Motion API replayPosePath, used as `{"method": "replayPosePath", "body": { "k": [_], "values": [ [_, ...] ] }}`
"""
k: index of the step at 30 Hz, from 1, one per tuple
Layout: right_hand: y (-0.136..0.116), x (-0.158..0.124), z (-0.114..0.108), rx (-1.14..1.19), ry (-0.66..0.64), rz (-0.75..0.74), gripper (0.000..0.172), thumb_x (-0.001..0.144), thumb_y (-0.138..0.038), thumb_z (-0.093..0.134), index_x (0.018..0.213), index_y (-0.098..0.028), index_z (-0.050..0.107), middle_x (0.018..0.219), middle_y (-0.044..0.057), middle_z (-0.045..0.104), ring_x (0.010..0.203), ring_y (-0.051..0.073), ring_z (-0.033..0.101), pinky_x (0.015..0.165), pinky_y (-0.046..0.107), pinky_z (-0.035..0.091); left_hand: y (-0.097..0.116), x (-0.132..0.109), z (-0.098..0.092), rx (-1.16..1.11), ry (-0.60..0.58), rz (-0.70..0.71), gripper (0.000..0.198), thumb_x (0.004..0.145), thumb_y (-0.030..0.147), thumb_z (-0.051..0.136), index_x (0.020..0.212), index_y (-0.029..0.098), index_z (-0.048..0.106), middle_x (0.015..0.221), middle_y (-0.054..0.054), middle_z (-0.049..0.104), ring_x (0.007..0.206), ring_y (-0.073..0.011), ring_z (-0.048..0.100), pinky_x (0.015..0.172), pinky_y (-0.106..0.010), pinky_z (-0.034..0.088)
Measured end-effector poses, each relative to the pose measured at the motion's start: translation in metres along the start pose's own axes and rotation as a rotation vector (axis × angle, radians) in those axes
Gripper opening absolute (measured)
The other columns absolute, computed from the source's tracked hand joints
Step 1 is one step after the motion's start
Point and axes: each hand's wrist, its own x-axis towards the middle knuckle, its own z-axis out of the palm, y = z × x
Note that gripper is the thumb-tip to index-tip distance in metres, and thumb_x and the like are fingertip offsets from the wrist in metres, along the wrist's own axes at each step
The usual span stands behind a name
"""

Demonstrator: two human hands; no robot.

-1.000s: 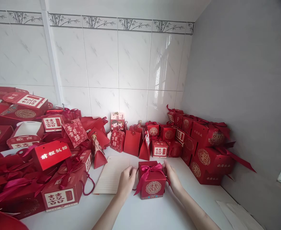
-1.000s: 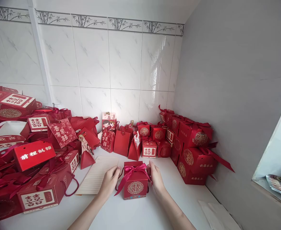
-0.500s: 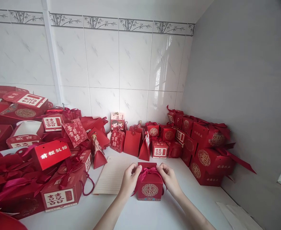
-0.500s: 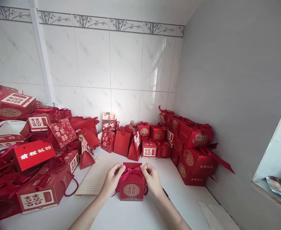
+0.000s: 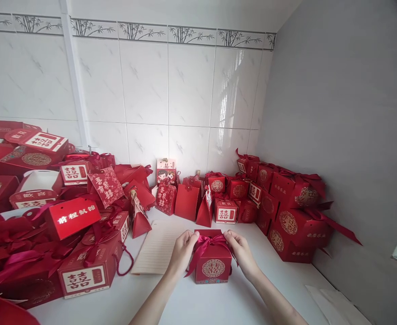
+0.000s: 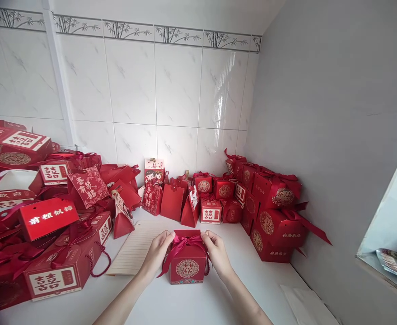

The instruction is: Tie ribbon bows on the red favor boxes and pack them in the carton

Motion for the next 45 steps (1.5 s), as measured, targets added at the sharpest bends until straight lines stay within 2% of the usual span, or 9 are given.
{"method": "replayPosePath", "body": {
  "k": [5,11,16,22,27,45],
  "values": [
    [0.002,0.001,0.0,0.033,-0.008,0.016,0.051,0.065,-0.061,0.062,0.053,-0.021,0.034,0.046,-0.007,0.032,0.041,0.007,0.022,0.042,0.023,0.016,-0.005,0.002,0.001,-0.087,-0.016,-0.048,0.036,0.063,0.043,0.064,0.053,0.017,0.04,0.05,0.007,0.039,0.051,-0.0073,0.034,0.05,-0.02,0.027],
    [0.006,0.001,0.0,0.097,-0.037,0.034,0.045,0.068,-0.052,0.061,0.054,-0.02,0.032,0.049,-0.006,0.034,0.046,0.008,0.028,0.046,0.022,0.021,-0.01,0.006,-0.001,-0.21,-0.049,-0.127,0.033,0.061,0.039,0.062,0.052,0.017,0.039,0.048,0.007,0.039,0.047,-0.0063,0.034,0.048,-0.019,0.026],
    [0.009,0.001,-0.001,0.126,-0.072,0.054,0.041,0.068,-0.048,0.06,0.054,-0.02,0.032,0.049,-0.006,0.033,0.046,0.008,0.026,0.048,0.022,0.02,-0.007,0.006,-0.002,-0.258,-0.058,-0.175,0.032,0.057,0.034,0.061,0.049,0.018,0.036,0.047,0.006,0.037,0.046,-0.0059,0.033,0.047,-0.019,0.025],
    [0.011,0.003,-0.002,0.112,-0.075,0.048,0.046,0.066,-0.056,0.062,0.054,-0.02,0.035,0.05,-0.006,0.032,0.047,0.009,0.025,0.048,0.023,0.02,-0.009,0.006,-0.004,-0.217,-0.084,-0.122,0.036,0.061,0.04,0.065,0.052,0.018,0.037,0.049,0.006,0.037,0.048,-0.0063,0.032,0.048,-0.019,0.025],
    [0.009,0.002,0.0,0.074,-0.053,0.041,0.051,0.065,-0.062,0.063,0.054,-0.02,0.037,0.05,-0.005,0.036,0.048,0.01,0.03,0.05,0.024,0.023,-0.008,0.004,-0.003,-0.142,-0.041,-0.067,0.044,0.064,0.049,0.064,0.052,0.018,0.035,0.049,0.007,0.032,0.051,-0.0069,0.029,0.049,-0.02,0.024],
    [0.009,0.001,0.001,0.076,-0.06,0.058,0.052,0.064,-0.06,0.064,0.052,-0.02,0.034,0.048,-0.007,0.035,0.047,0.008,0.026,0.049,0.023,0.021,-0.009,0.005,-0.002,-0.074,0.011,-0.083,0.042,0.063,0.044,0.06,0.051,0.02,0.028,0.049,0.007,0.028,0.05,-0.0073,0.027,0.048,-0.02,0.023]
  ]
}}
